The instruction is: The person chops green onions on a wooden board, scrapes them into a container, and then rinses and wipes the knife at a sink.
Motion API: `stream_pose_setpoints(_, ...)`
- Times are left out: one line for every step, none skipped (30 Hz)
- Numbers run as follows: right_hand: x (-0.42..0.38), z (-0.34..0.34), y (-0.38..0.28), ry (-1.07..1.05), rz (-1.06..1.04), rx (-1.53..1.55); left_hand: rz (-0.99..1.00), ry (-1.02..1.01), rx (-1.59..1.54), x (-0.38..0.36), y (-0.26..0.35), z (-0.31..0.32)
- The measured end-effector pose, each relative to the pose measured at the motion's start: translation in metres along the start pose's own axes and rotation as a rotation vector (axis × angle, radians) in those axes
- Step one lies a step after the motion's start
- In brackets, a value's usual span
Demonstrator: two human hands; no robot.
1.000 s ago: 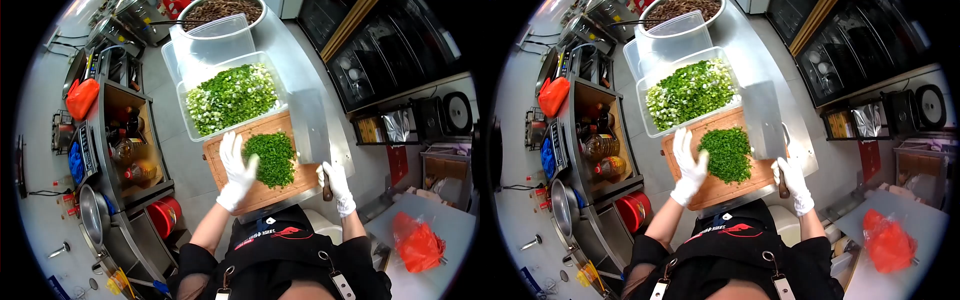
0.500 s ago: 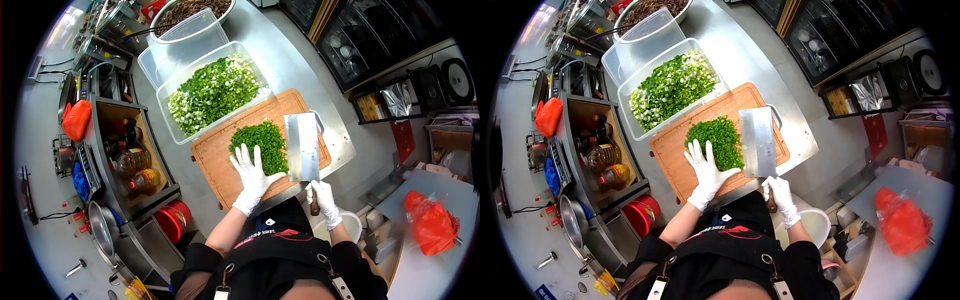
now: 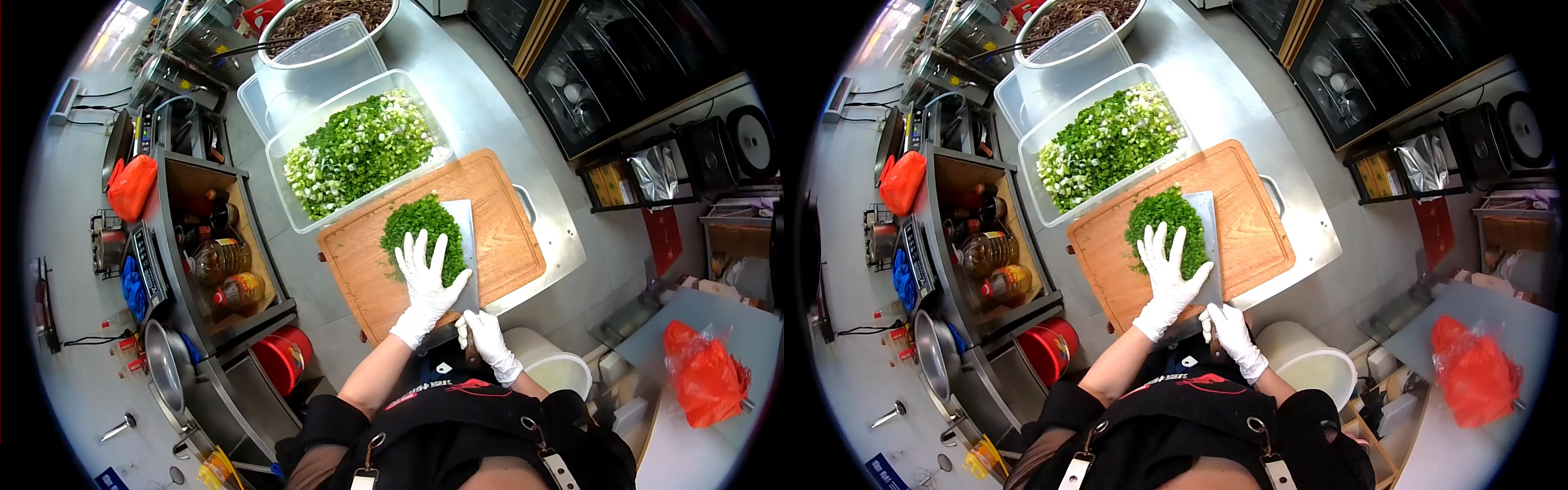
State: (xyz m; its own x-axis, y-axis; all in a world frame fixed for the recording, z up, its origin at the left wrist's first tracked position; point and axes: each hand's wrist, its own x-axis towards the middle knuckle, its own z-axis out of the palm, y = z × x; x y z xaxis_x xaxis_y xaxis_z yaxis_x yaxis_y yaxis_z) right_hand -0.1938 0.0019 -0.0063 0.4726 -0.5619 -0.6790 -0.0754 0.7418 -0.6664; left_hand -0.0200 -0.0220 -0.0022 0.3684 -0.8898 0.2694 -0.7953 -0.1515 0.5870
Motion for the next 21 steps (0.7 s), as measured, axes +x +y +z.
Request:
stream_pose_setpoints(0.001, -0.003, 0.001, -0.019, 0.006, 0.04, 0.01, 0.004, -0.001, 0.0, 0.0, 0.001)
stream_pose_setpoints(0.002, -0.007, 0.001, -0.028, 0.027, 0.024, 0.001, 0.02, -0.016, -0.001, 0.003, 0.004)
stream_pose_setpoints(0.002, -0.01, -0.001, -0.031, 0.027, 0.02, 0.023, 0.044, -0.003, -0.001, 0.004, 0.006)
stream_pose_setpoints(0.001, -0.013, -0.002, -0.041, 0.028, 0.024, 0.025, 0.038, -0.001, -0.001, 0.005, 0.008)
stream_pose_setpoints(0.0, -0.016, -0.004, -0.053, 0.029, 0.027, 0.027, 0.034, 0.001, -0.002, 0.008, 0.01)
stream_pose_setpoints(-0.002, -0.018, -0.007, -0.053, 0.03, 0.034, 0.025, 0.042, -0.005, -0.002, 0.011, 0.011)
stream_pose_setpoints(-0.004, -0.02, -0.008, -0.056, 0.03, 0.03, 0.026, 0.042, -0.01, -0.002, 0.015, 0.012)
stream_pose_setpoints(-0.007, -0.023, -0.01, -0.051, 0.034, 0.027, 0.033, 0.036, -0.012, -0.002, 0.018, 0.013)
stream_pose_setpoints(-0.01, -0.025, -0.012, -0.043, 0.038, 0.024, 0.042, 0.029, -0.017, -0.001, 0.023, 0.013)
stream_pose_setpoints(-0.014, -0.026, -0.016, -0.025, 0.037, 0.019, 0.05, 0.031, -0.024, 0.0, 0.027, 0.013)
stream_pose_setpoints(-0.017, -0.028, -0.018, -0.023, 0.035, 0.017, 0.057, 0.035, -0.032, 0.001, 0.032, 0.014)
stream_pose_setpoints(-0.02, -0.03, -0.019, -0.017, 0.03, 0.018, 0.061, 0.027, -0.039, 0.002, 0.037, 0.013)
stream_pose_setpoints(-0.022, -0.033, -0.02, -0.012, 0.025, 0.018, 0.064, 0.02, -0.046, 0.003, 0.041, 0.013)
stream_pose_setpoints(-0.024, -0.035, -0.019, 0.011, 0.032, 0.028, 0.073, 0.024, -0.05, 0.004, 0.044, 0.014)
stream_pose_setpoints(-0.026, -0.036, -0.022, 0.011, 0.029, 0.025, 0.078, 0.011, -0.051, 0.005, 0.047, 0.013)
stream_pose_setpoints(-0.028, -0.037, -0.024, 0.016, 0.028, 0.033, 0.082, 0.009, -0.055, 0.007, 0.049, 0.013)
stream_pose_setpoints(-0.031, -0.036, -0.027, 0.021, 0.028, 0.041, 0.086, 0.006, -0.058, 0.008, 0.052, 0.012)
stream_pose_setpoints(-0.033, -0.035, -0.032, 0.019, 0.021, 0.04, 0.087, 0.009, -0.059, 0.01, 0.054, 0.009)
stream_pose_setpoints(-0.034, -0.033, -0.037, 0.018, 0.015, 0.036, 0.09, 0.014, -0.056, 0.013, 0.056, 0.006)
stream_pose_setpoints(-0.035, -0.032, -0.042, 0.018, 0.013, 0.03, 0.092, 0.02, -0.053, 0.017, 0.058, 0.003)
stream_pose_setpoints(-0.036, -0.03, -0.048, 0.017, 0.011, 0.022, 0.093, 0.028, -0.053, 0.021, 0.059, -0.001)
